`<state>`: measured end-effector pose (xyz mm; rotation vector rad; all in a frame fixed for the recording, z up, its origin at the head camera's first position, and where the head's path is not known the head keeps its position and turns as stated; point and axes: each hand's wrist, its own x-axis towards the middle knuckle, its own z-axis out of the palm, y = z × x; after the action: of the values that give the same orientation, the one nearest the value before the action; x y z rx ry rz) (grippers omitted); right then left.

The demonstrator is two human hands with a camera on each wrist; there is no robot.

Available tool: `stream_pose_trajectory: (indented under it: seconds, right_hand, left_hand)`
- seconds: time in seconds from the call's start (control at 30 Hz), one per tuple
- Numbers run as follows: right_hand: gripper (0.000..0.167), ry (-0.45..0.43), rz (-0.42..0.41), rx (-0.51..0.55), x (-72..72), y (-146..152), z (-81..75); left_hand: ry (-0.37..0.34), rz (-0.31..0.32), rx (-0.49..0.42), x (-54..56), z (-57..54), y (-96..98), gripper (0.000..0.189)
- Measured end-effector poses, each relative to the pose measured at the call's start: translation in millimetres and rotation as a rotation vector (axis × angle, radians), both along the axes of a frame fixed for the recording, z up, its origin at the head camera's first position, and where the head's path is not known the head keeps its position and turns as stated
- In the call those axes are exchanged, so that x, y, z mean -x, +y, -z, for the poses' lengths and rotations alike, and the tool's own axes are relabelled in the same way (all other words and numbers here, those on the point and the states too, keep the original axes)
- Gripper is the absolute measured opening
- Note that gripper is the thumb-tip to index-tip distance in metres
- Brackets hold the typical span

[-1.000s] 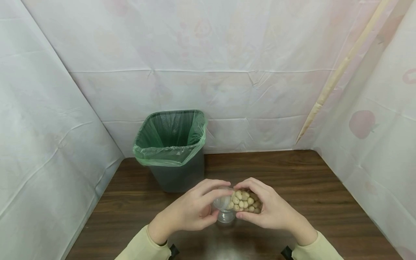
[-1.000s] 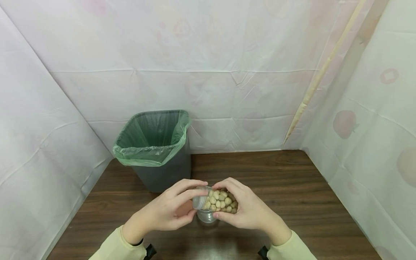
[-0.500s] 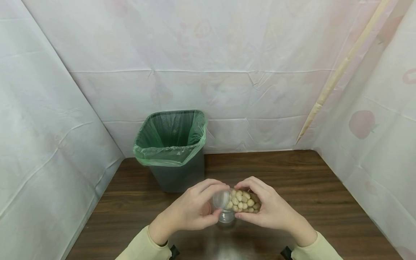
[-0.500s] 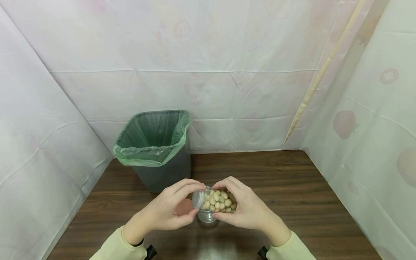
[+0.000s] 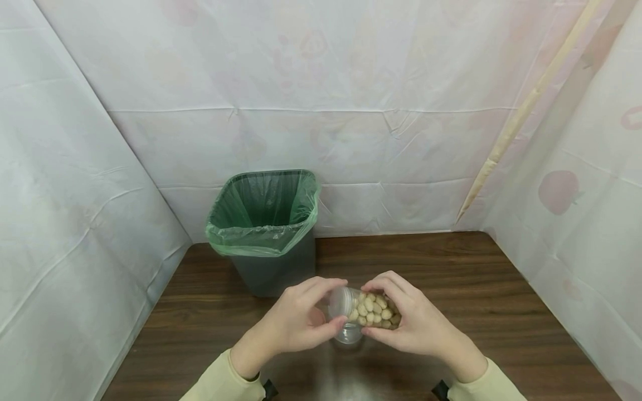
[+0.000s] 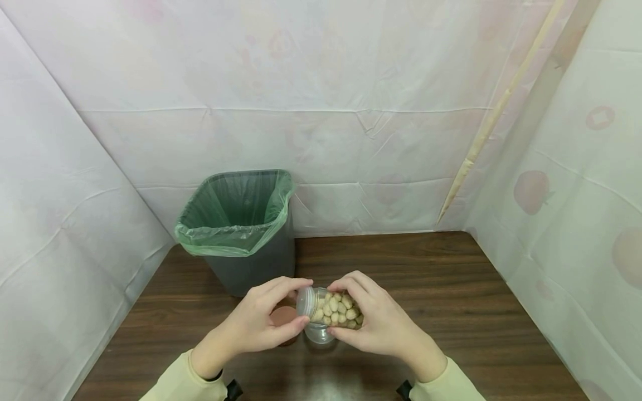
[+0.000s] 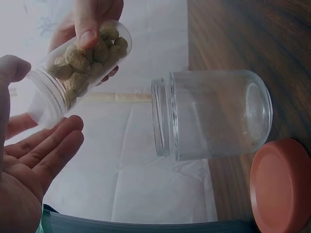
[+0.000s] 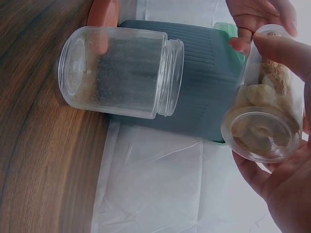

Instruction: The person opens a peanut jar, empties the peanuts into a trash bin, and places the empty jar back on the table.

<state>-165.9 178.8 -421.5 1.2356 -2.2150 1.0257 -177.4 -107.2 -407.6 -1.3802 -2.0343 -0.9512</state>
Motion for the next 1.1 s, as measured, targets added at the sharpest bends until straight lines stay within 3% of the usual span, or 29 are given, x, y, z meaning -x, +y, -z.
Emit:
stream_pose_trajectory:
  seconds: [0.37,0.67,0.97,1.1]
  right_hand:
    - [0.067,-0.001,0.027,0.0,0.0,1,-0.1]
    - [0.07,-0.054,0.029,0.021,-2.0,6,-0.5]
    - [0.07,-0.079,0.049,0.021,-3.3,10,0.3]
    - [0.07,-0.094,0.06,0.02,-2.9,13,0.3]
  left_hand:
    - [-0.12,-0.056,-0.063,-2.7,-1.0,-3.2,0.039]
    - [-0.116,-0.111,-0.072,-4.5,-1.5,-13.3,0.044]
    - [-0.196,-0.217,-0.082,-5.5,10.6,-42.6,0.059]
    - [-0.239,-0.302,-0.028,-8.7,18.6,-63.9,0.061]
